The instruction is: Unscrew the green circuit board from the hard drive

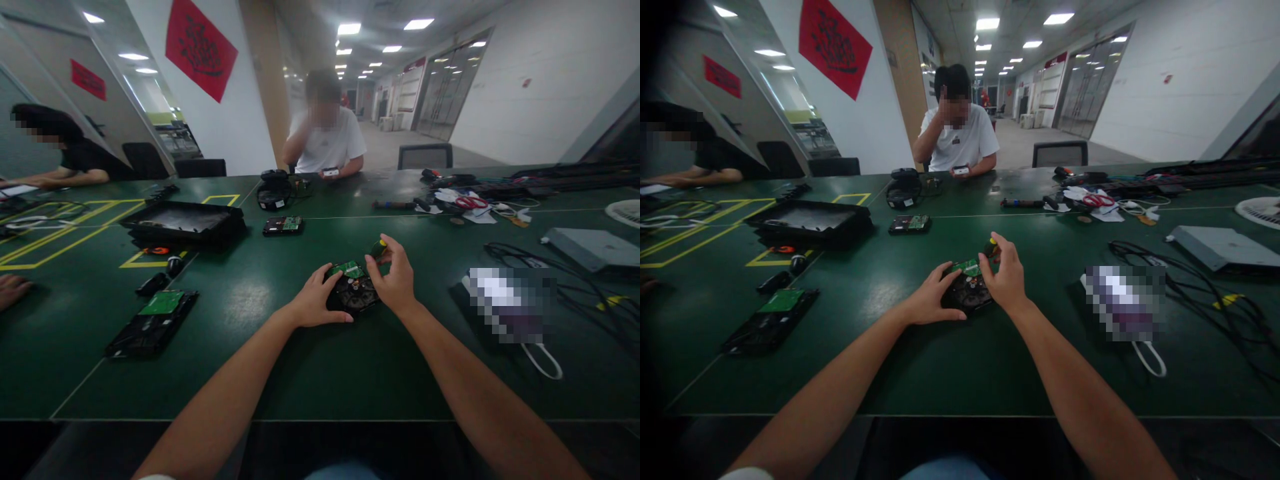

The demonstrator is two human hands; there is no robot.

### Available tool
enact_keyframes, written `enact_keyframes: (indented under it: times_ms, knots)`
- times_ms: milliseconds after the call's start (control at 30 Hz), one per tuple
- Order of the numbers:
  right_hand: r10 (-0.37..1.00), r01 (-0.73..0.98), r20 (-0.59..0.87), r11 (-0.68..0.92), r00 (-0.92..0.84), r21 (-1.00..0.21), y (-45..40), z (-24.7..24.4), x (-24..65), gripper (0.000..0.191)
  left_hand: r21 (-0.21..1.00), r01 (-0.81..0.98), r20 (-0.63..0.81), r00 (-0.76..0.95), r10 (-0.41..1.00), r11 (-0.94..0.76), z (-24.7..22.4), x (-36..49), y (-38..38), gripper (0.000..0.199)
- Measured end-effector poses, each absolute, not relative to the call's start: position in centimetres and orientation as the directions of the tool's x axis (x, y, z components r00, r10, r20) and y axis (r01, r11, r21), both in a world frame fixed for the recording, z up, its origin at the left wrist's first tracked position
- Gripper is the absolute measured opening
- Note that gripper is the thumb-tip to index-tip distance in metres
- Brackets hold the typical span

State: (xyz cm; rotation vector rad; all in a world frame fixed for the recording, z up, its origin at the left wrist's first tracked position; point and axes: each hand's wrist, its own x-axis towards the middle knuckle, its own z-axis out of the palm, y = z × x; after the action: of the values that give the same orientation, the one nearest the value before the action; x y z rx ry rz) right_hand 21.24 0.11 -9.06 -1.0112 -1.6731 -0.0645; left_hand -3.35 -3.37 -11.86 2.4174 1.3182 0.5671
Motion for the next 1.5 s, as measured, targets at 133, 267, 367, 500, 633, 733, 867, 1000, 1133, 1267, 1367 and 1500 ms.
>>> enact_keyframes:
  times_ms: [133, 267, 367, 500, 633, 733, 867, 1000, 1133, 1267, 1367, 1500]
  knots:
    - [0.607, 0.602, 0.794, 0.645, -0.029, -0.471, 0.07, -8.98, 21.28, 0.061, 0.471, 0.717, 0.181, 0.491, 0.852, -0.513, -11.76, -3.35, -3.43, 0.126]
    - [0.637, 0.549, 0.770, 0.657, -0.037, -0.518, 0.01, -8.97, 21.16, 0.061, 0.485, 0.708, 0.186, 0.489, 0.852, -0.513, -11.70, -3.33, -3.45, 0.124]
    - [0.640, 0.541, 0.768, 0.652, -0.018, -0.531, -0.02, -8.99, 21.08, 0.062, 0.486, 0.707, 0.185, 0.490, 0.852, -0.513, -11.74, -3.36, -3.41, 0.124]
    - [0.613, 0.548, 0.790, 0.661, -0.001, -0.512, 0.03, -8.97, 21.11, 0.064, 0.484, 0.710, 0.175, 0.495, 0.851, -0.512, -11.83, -3.40, -3.33, 0.125]
    - [0.595, 0.578, 0.804, 0.661, -0.015, -0.479, 0.04, -8.91, 21.24, 0.060, 0.494, 0.707, 0.179, 0.488, 0.854, -0.507, -11.80, -3.36, -3.38, 0.124]
    - [0.607, 0.580, 0.794, 0.656, -0.025, -0.483, -0.01, -8.83, 21.25, 0.061, 0.484, 0.712, 0.176, 0.490, 0.854, -0.509, -11.73, -3.31, -3.43, 0.125]
    - [0.623, 0.558, 0.782, 0.660, -0.034, -0.502, 0.00, -8.75, 21.15, 0.061, 0.469, 0.720, 0.174, 0.493, 0.853, -0.512, -11.75, -3.28, -3.39, 0.126]
    - [0.621, 0.544, 0.784, 0.665, -0.021, -0.512, 0.10, -8.85, 21.12, 0.061, 0.465, 0.718, 0.179, 0.496, 0.849, -0.518, -11.85, -3.28, -3.32, 0.126]
    - [0.604, 0.527, 0.797, 0.676, 0.002, -0.514, 0.21, -9.10, 21.11, 0.063, 0.473, 0.716, 0.177, 0.494, 0.851, -0.514, -11.83, -3.28, -3.30, 0.126]
    - [0.600, 0.501, 0.800, 0.689, 0.011, -0.523, 0.37, -9.33, 21.14, 0.062, 0.472, 0.719, 0.167, 0.495, 0.853, -0.509, -11.72, -3.26, -3.29, 0.127]
    - [0.591, 0.509, 0.807, 0.694, 0.003, -0.510, 0.44, -9.34, 21.24, 0.057, 0.479, 0.713, 0.180, 0.492, 0.852, -0.513, -11.68, -3.23, -3.31, 0.126]
    - [0.587, 0.526, 0.810, 0.690, -0.005, -0.497, 0.38, -9.03, 21.38, 0.054, 0.488, 0.706, 0.184, 0.492, 0.851, -0.514, -11.64, -3.22, -3.37, 0.125]
